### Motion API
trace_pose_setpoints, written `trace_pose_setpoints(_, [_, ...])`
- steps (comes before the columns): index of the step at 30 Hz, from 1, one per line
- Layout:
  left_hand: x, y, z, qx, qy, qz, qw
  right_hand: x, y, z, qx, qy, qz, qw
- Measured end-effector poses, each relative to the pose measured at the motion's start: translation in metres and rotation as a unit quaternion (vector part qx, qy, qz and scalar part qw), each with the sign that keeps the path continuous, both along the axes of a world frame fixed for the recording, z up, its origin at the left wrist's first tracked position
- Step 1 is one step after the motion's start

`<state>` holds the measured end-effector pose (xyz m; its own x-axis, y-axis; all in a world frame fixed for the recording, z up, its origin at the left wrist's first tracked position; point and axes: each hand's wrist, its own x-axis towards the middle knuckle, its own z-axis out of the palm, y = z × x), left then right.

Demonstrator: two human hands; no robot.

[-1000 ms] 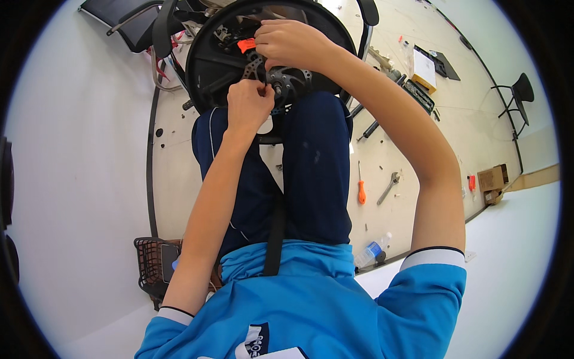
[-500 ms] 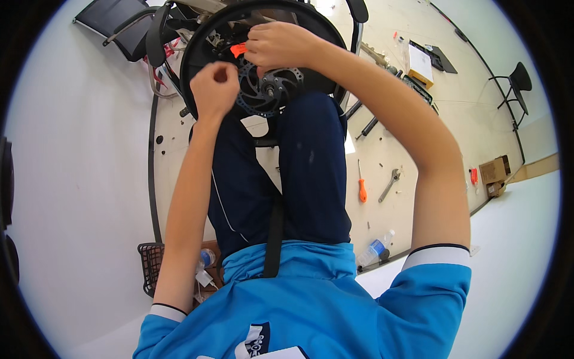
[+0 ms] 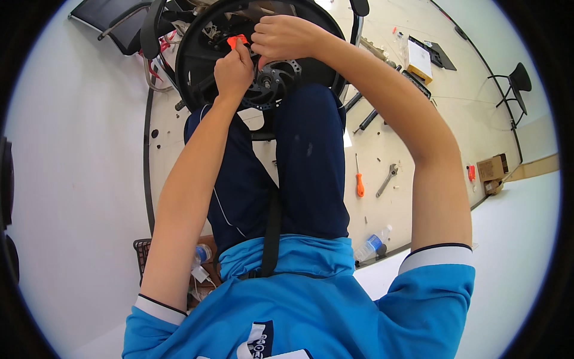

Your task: The person assembles a bicycle wheel by inserting and tightening small metal clips into the brake rotor mounted on the hub. The person uses both hands to manipulate the clips and occasionally picks up additional clips from the floor.

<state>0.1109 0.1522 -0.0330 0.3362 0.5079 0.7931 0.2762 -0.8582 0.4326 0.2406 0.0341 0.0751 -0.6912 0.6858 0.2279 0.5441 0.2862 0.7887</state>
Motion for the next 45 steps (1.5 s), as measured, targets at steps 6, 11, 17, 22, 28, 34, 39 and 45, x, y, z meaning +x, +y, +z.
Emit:
trace_pose_setpoints(6, [0.0, -0.001, 0.0, -0.01, -0.004, -0.016, 1.0, -0.002, -0.017, -0.022, 0.036, 0.099, -0.035, 0.994])
trace_pose_setpoints(11, [-0.004, -0.001, 0.004, -0.034, -0.002, -0.042, 0.999, -0.007, -0.02, -0.012, 0.008, 0.144, -0.044, 0.988])
trace_pose_setpoints(17, [-0.028, -0.015, 0.013, -0.192, 0.014, -0.108, 0.975, -0.017, -0.03, -0.014, 0.024, 0.209, -0.053, 0.976])
trace_pose_setpoints(22, [-0.038, -0.036, -0.01, -0.403, -0.11, -0.114, 0.902, -0.015, -0.028, -0.017, -0.005, 0.246, -0.057, 0.967])
trace_pose_setpoints(28, [-0.047, -0.075, -0.077, -0.595, -0.303, -0.187, 0.721, -0.013, -0.016, -0.009, -0.056, 0.266, -0.063, 0.96])
trace_pose_setpoints(34, [-0.021, -0.104, -0.06, -0.654, -0.406, -0.262, 0.582, -0.013, -0.02, -0.008, -0.057, 0.285, -0.06, 0.955])
trace_pose_setpoints(39, [-0.007, -0.103, -0.059, -0.616, -0.465, -0.2, 0.603, -0.018, -0.022, -0.003, -0.039, 0.309, -0.073, 0.947])
trace_pose_setpoints(45, [-0.006, -0.095, -0.04, -0.587, -0.408, -0.179, 0.676, -0.009, -0.044, -0.011, -0.005, 0.447, -0.106, 0.888])
